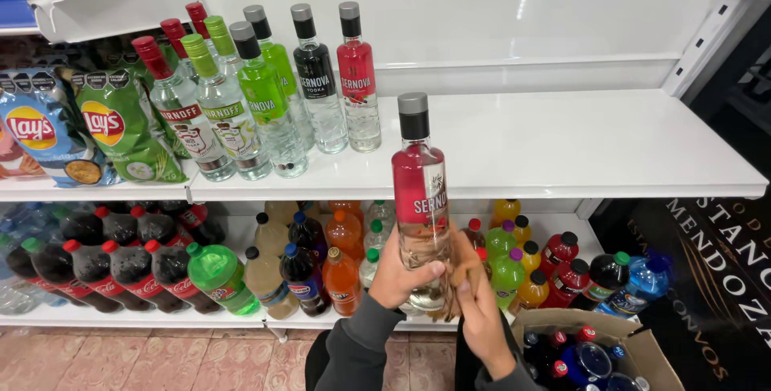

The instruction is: The person wipes and places multiple bottles of vodka onto a store shelf. They handle each bottle individually, wiping it with a cloth before arranging it in a row next to other bottles.

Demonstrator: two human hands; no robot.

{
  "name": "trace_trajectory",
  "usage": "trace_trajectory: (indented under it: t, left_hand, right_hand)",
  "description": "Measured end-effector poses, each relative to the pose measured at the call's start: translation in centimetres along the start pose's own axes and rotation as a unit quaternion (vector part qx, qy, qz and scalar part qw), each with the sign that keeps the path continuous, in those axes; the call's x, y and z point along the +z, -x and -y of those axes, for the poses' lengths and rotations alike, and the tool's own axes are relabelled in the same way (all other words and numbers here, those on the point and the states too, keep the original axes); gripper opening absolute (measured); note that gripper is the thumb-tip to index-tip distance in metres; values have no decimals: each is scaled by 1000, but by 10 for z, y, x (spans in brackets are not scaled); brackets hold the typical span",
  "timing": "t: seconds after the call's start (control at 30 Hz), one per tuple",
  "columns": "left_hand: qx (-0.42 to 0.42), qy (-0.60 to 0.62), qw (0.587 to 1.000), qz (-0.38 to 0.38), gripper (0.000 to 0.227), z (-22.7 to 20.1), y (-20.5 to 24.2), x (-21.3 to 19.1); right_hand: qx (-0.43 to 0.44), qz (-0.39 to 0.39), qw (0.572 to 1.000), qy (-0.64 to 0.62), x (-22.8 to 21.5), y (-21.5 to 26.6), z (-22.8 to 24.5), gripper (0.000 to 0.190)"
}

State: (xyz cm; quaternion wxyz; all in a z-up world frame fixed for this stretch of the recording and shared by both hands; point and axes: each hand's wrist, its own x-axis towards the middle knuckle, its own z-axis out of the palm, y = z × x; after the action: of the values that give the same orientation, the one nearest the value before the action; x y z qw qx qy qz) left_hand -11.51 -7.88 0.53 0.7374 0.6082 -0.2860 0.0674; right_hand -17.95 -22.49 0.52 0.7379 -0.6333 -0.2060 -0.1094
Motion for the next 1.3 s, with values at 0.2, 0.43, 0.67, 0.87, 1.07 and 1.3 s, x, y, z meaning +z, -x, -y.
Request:
trace_trajectory:
  t: [0.2,0.43,0.67,0.87,1.07,1.3]
  left_hand:
    - [-29,26,999,-22,71,18,-4,7]
    - [37,-60,997,-36,69,-26,-48,2]
    - [-63,89,989,-103,29,-99,-87,-15]
    - [-71,179,979,-72,40,-75,-92,-24]
    - [-34,87,990,-107,39,-93,-84,-2]
    - [-7,122,967,-224,33,-116,-82,-8]
  right_hand:
    - [151,-182,839,-489,2,34,-103,37]
    - [236,-258,823,-448,5,12,-85,60]
    - [179,-68,890,-414,-37,13,-109,57]
    - [247,84,927,-271,-50,-29,-78,107]
    - [103,159,977,98,-12,-81,20,107]
    - [-87,-18,894,439,-10,-33,-45,114]
